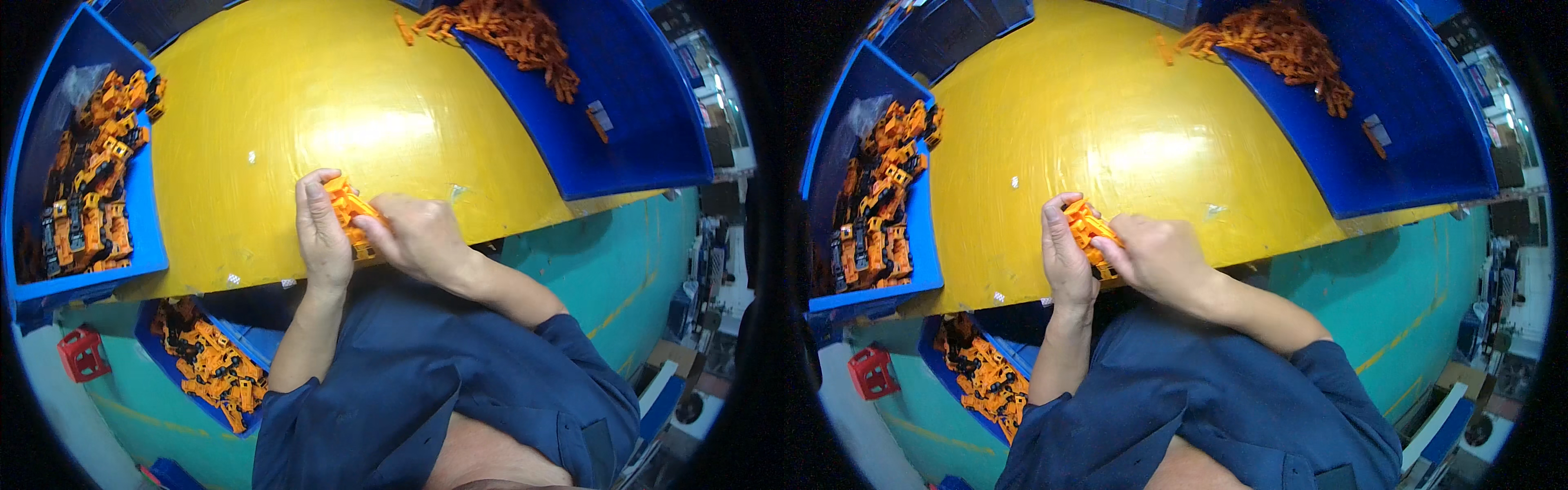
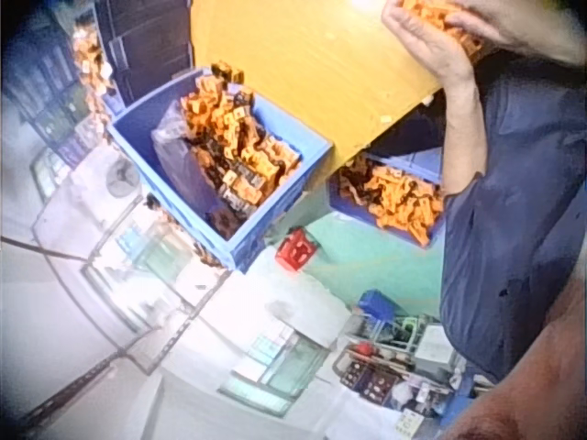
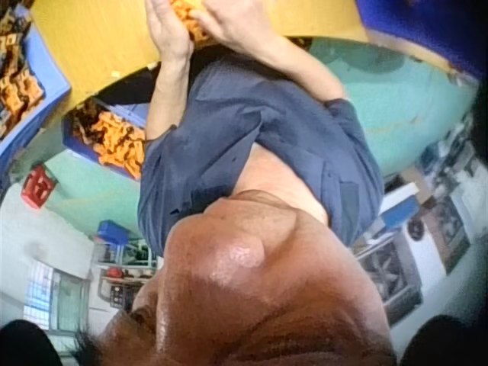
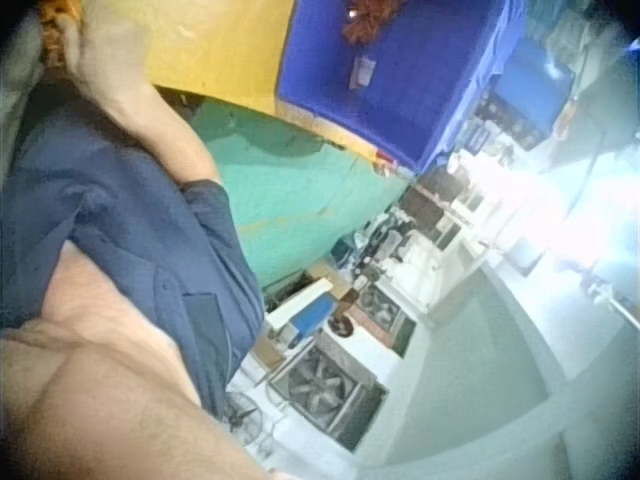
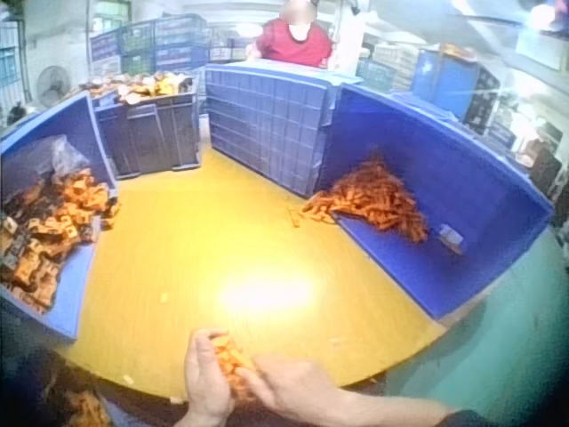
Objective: The person repeatedly picks orange plastic components from a blue bin, snaps them together by hand, and places the assembled units into another blue bin. The process is continuous and repetitive, with no tools used.
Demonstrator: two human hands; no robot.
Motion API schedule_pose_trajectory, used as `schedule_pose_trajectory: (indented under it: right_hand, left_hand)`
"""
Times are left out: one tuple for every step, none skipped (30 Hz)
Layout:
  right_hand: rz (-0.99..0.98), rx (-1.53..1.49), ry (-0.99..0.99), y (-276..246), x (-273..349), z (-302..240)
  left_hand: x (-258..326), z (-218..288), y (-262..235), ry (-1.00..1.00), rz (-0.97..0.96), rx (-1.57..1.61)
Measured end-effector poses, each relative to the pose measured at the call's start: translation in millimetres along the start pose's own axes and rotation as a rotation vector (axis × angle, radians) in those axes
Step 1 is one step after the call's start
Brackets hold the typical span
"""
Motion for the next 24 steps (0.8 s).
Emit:
schedule_pose_trajectory:
  right_hand:
    - [0.067, -0.063, 0.007, 0, 0, 3]
    - [0.069, -0.088, 0.113, 3, 0, 8]
    - [0.052, -0.16, 0.181, 8, 0, 11]
    - [-0.007, -0.193, 0.141, 16, -3, 10]
    - [0.019, -0.143, 0.028, 22, -3, 4]
    - [-0.009, -0.222, 0.067, 30, -5, 4]
    - [-0.147, -0.326, 0.162, 35, -3, 7]
    - [-0.161, -0.419, 0.114, 37, -2, 7]
    - [-0.173, -0.511, 0.075, 36, -1, 9]
    - [-0.183, -0.57, 0.104, 37, 0, 14]
    - [-0.182, -0.614, 0.151, 35, 3, 19]
    - [-0.177, -0.603, 0.207, 31, 7, 26]
    - [-0.182, -0.583, 0.211, 31, 8, 32]
    - [-0.178, -0.54, 0.231, 31, 9, 40]
    - [-0.174, -0.504, 0.277, 30, 8, 49]
    - [-0.158, -0.427, 0.211, 28, 9, 52]
    - [-0.151, -0.415, 0.233, 30, 8, 54]
    - [-0.139, -0.412, 0.209, 29, 9, 55]
    - [-0.15, -0.415, 0.219, 31, 8, 55]
    - [-0.127, -0.389, 0.196, 31, 7, 53]
    - [-0.122, -0.363, 0.198, 31, 7, 52]
    - [-0.128, -0.338, 0.211, 31, 7, 50]
    - [-0.12, -0.336, 0.196, 30, 7, 48]
    - [-0.115, -0.335, 0.189, 28, 7, 47]
  left_hand:
    - [0, 0, 1, -0.011, 0.013, 0.023]
    - [0, 0, 1, -0.019, 0.045, 0.034]
    - [0, 1, 5, 0.004, 0.006, -0.014]
    - [2, 2, 6, 0.034, -0.003, -0.115]
    - [5, 5, 8, 0.078, -0.035, -0.067]
    - [7, 7, 5, 0.099, -0.054, 0.052]
    - [6, 10, -7, 0.024, -0.092, 0.045]
    - [12, 17, -24, 0.009, -0.05, -0.023]
    - [16, 25, -39, -0.001, -0.039, -0.073]
    - [27, 37, -68, -0.074, -0.066, -0.126]
    - [36, 57, -97, -0.028, -0.126, -0.281]
    - [54, 78, -126, -0.036, -0.134, -0.412]
    - [72, 103, -159, -0.118, -0.074, -0.449]
    - [84, 127, -186, -0.025, 0.06, -0.633]
    - [98, 143, -209, -0.077, 0.278, -0.556]
    - [109, 156, -229, -0.163, 0.504, -0.715]
    - [114, 170, -238, -0.193, 0.564, -1.228]
    - [118, 172, -232, -0.193, 0.635, -1.831]
    - [116, 173, -229, -0.188, 0.722, -1.85]
    - [108, 165, -223, -0.09, 0.734, -1.439]
    - [93, 154, -217, -0.057, 0.686, -1.009]
    - [74, 147, -206, -0.003, 0.579, -1.116]
    - [52, 140, -197, 0.031, 0.475, -1.199]
    - [21, 135, -190, 0.133, 0.408, -1.255]
Point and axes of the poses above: each hand's wrist, its own x-axis away from the middle knuckle, its own y-axis out of the palm, z = x × y, the point moved 3 cm from there along -x, towards the middle knuckle, and after that the axes turned 2 degrees about x, right-handed, at the moved point
